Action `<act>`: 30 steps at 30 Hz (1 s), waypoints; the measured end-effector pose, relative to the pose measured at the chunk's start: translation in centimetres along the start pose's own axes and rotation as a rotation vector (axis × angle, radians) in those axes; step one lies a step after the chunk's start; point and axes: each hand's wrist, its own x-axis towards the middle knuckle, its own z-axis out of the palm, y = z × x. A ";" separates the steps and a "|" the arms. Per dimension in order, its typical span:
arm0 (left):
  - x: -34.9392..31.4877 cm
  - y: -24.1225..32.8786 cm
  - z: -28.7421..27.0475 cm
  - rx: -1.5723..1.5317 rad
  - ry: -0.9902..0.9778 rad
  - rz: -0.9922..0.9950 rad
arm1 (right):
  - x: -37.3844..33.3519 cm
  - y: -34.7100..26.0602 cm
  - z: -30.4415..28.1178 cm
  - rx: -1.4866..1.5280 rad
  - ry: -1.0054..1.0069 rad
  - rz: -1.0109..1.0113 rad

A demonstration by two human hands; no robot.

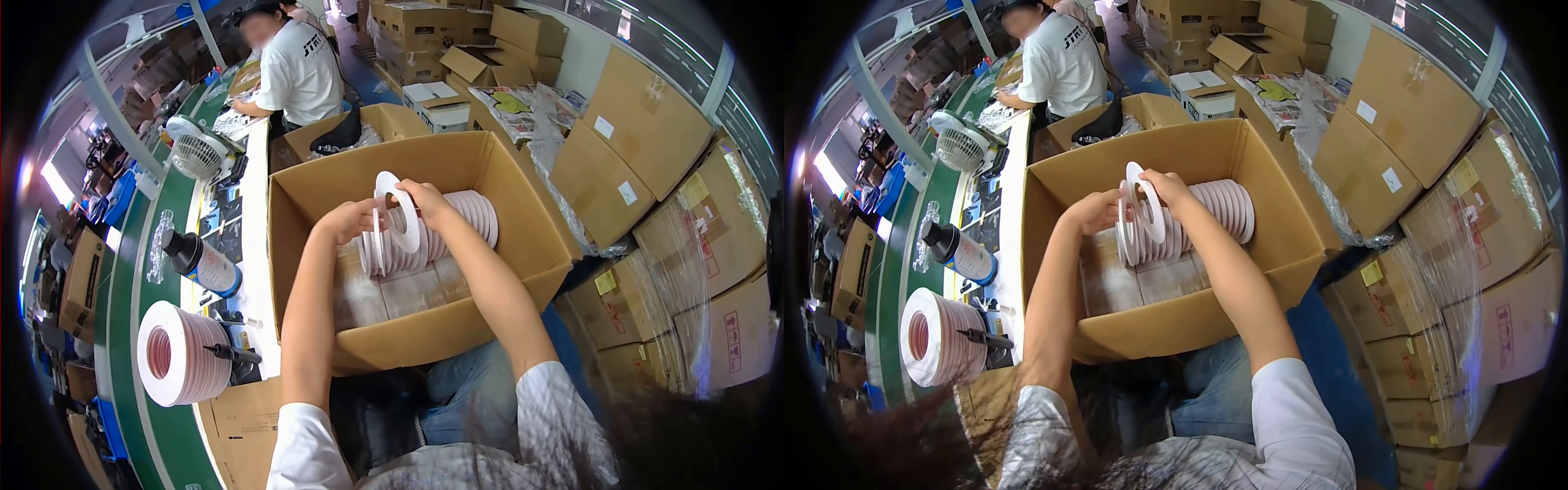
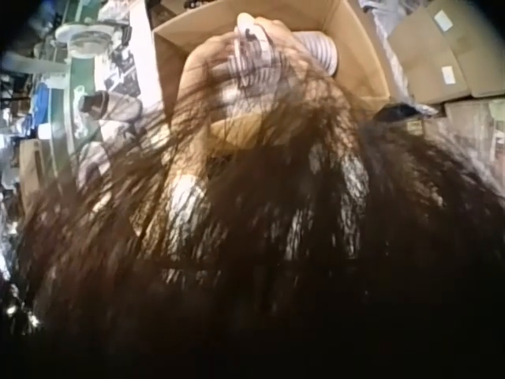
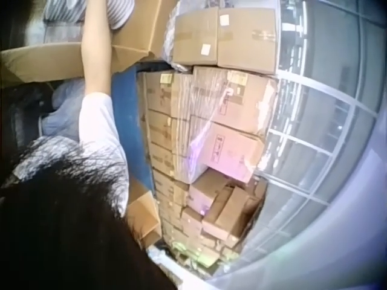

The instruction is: The person is organizing and packing rolls of white tape into a large cardboard box on a factory floor.

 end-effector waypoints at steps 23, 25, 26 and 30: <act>-2.3 2.2 0.0 0.311 0.189 0.012 | -1.8 -2.1 -0.4 -1.412 0.088 -0.712; -2.1 1.4 0.0 0.300 0.175 0.023 | -1.1 -2.8 -1.4 -1.180 0.293 -0.826; -2.0 0.9 -0.7 0.295 0.186 0.043 | -1.8 -3.5 -0.5 -1.104 0.430 -0.855; -1.1 0.3 -2.4 0.791 0.172 0.018 | -1.9 -1.4 -0.5 -1.188 0.186 -0.665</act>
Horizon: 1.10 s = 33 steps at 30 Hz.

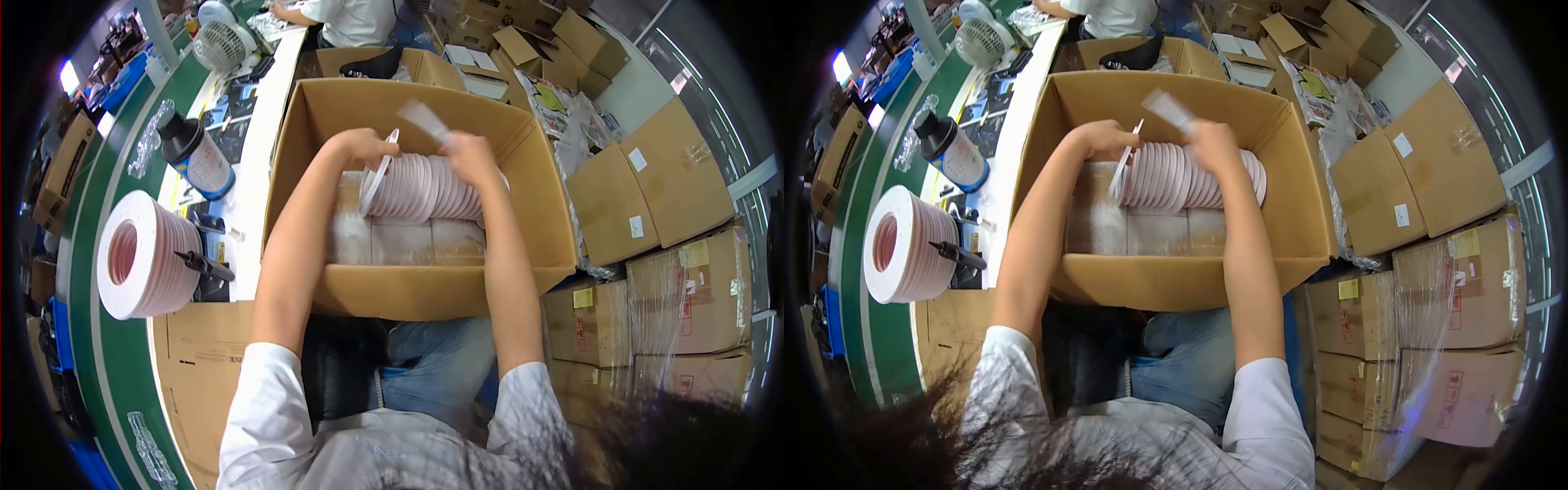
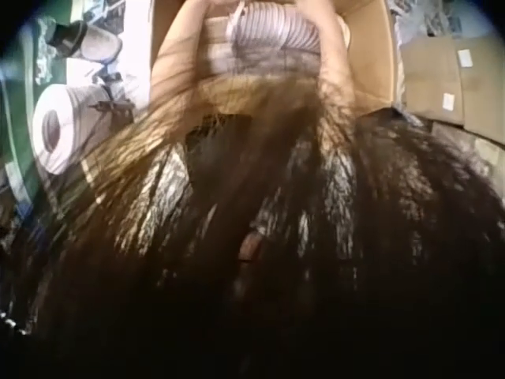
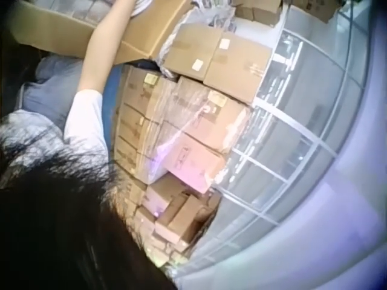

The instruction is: The person is organizing and packing rolls of white tape into a large cardboard box on a factory floor.

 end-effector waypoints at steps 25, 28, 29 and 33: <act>-1.1 -1.8 0.4 -0.260 -0.188 0.018 | 1.2 -0.8 -0.8 0.075 0.254 0.081; -1.0 -1.6 0.1 -0.142 -0.127 -0.020 | -0.2 -0.7 -0.4 0.123 -0.472 -0.229; -0.9 -2.5 0.6 -0.197 -0.212 -0.040 | 0.4 -2.0 -1.5 0.046 -0.621 -0.118; -0.7 -1.8 0.7 -0.186 -0.278 0.012 | 0.7 -0.7 -1.7 0.146 -0.072 0.063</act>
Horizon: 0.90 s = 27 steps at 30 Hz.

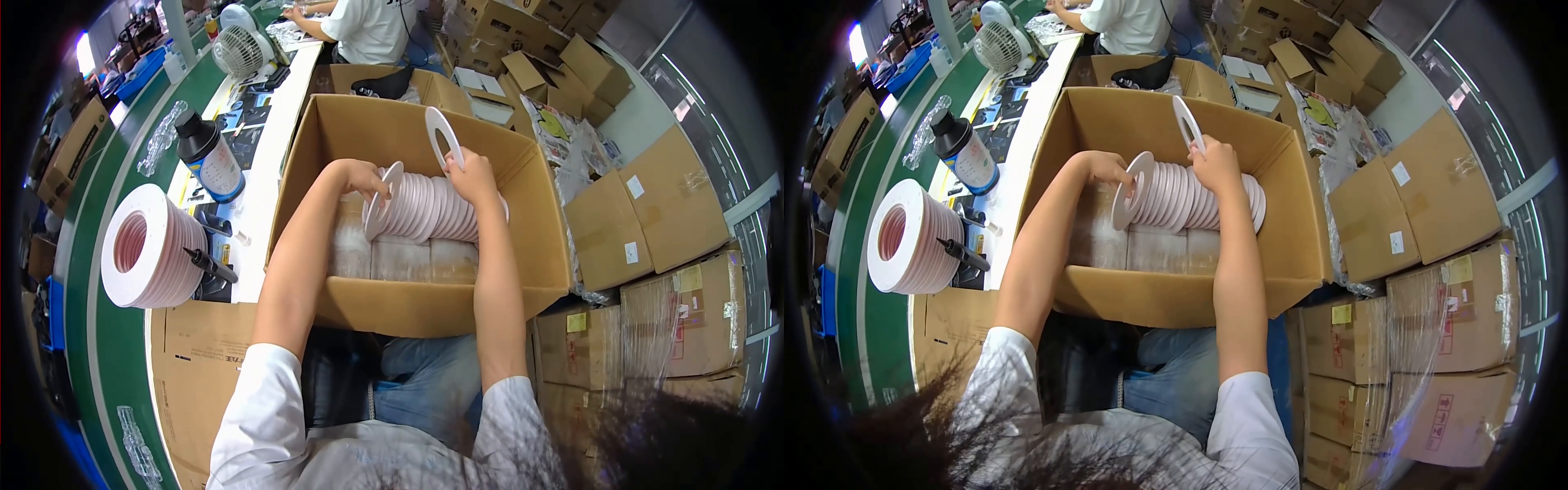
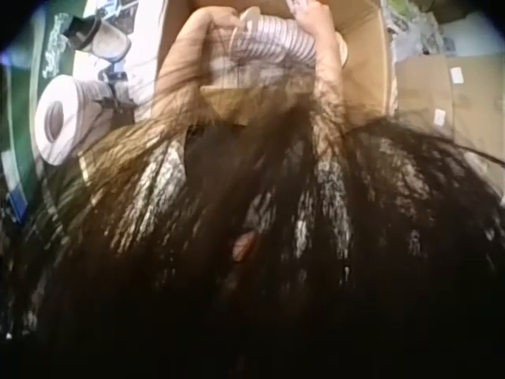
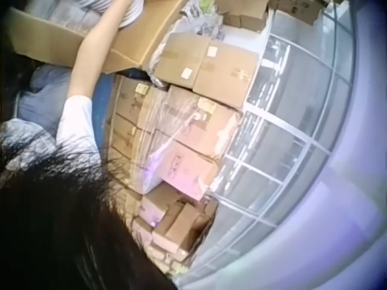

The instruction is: The person is organizing and packing rolls of white tape into a large cardboard box on a factory floor.

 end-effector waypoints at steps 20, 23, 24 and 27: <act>4.6 1.3 11.1 0.030 -0.424 -0.364 | -0.1 3.2 1.2 -0.159 0.002 0.276; 5.5 -0.2 11.2 0.499 -0.389 -0.325 | -0.2 1.8 1.4 -0.160 0.019 0.258; 5.6 -0.7 11.3 0.483 -0.390 -0.281 | -0.2 1.5 1.3 -0.150 0.013 0.251; 7.1 -1.8 11.6 0.510 -0.458 -0.204 | -0.6 0.9 0.6 -0.184 -0.008 0.263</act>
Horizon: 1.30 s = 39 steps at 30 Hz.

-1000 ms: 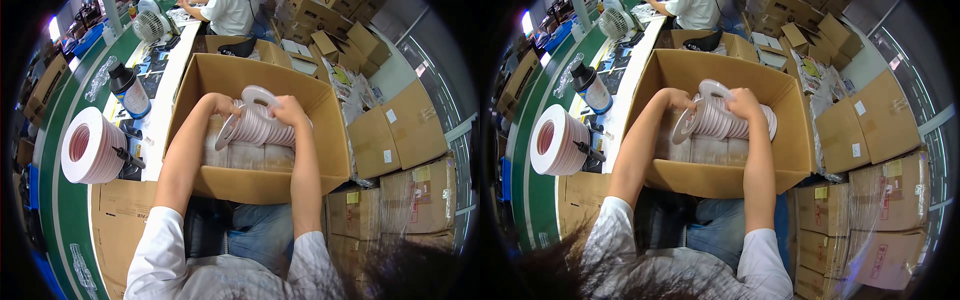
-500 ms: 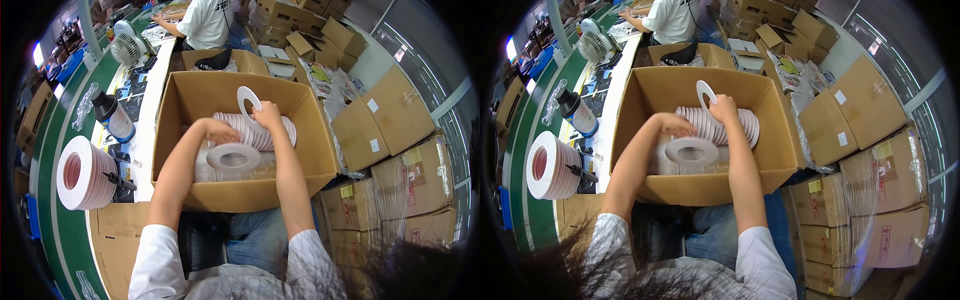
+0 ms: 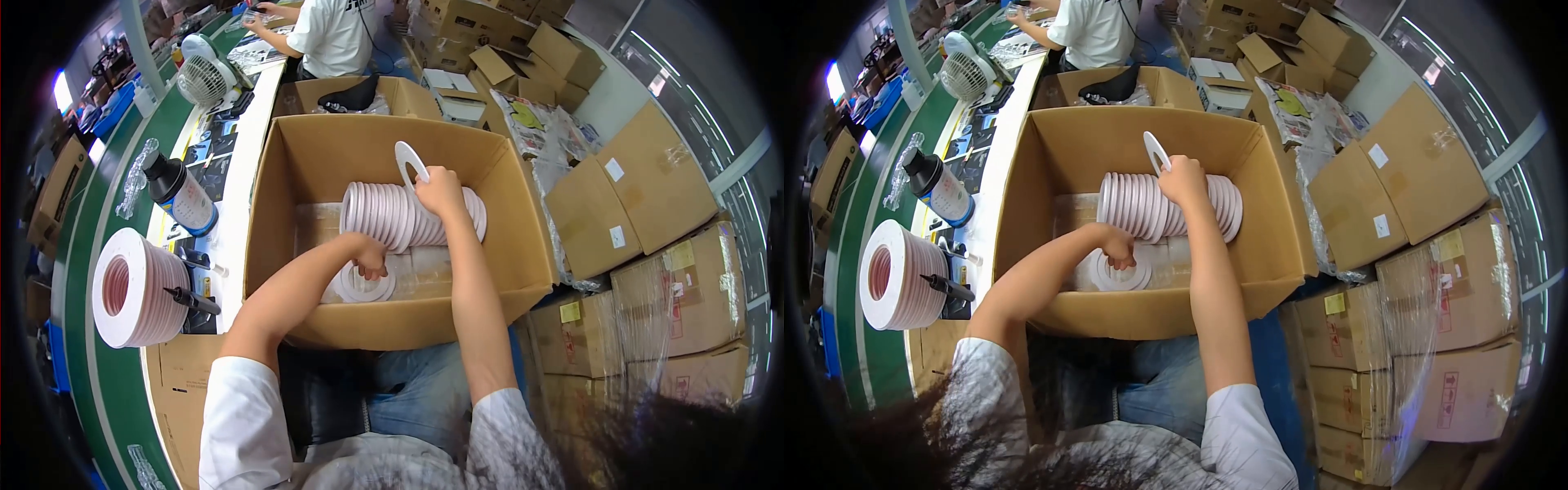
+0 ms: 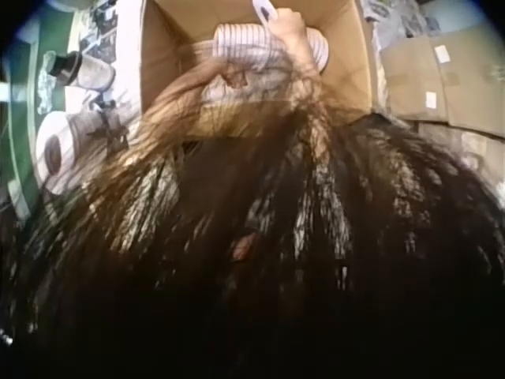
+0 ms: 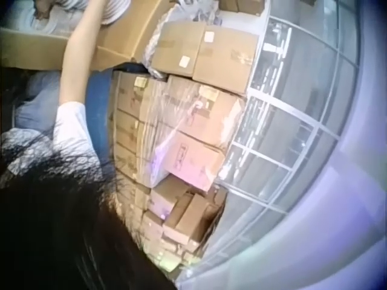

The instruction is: The person is organizing and packing rolls of white tape into a large cardboard box on a factory floor.

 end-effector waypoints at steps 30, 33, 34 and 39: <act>15.4 -4.2 9.9 0.247 0.354 -0.067 | -0.4 -2.8 -0.4 -0.172 -0.113 0.007; 13.9 -3.3 9.6 0.268 0.301 -0.042 | -0.5 -2.4 -0.5 -0.178 -0.095 -0.006; 13.3 -2.9 9.1 0.318 0.246 -0.009 | -0.5 -2.3 -0.6 -0.173 -0.091 0.002; 9.6 -5.1 6.5 0.243 0.226 0.274 | -0.6 -2.6 -0.9 -0.135 -0.104 0.013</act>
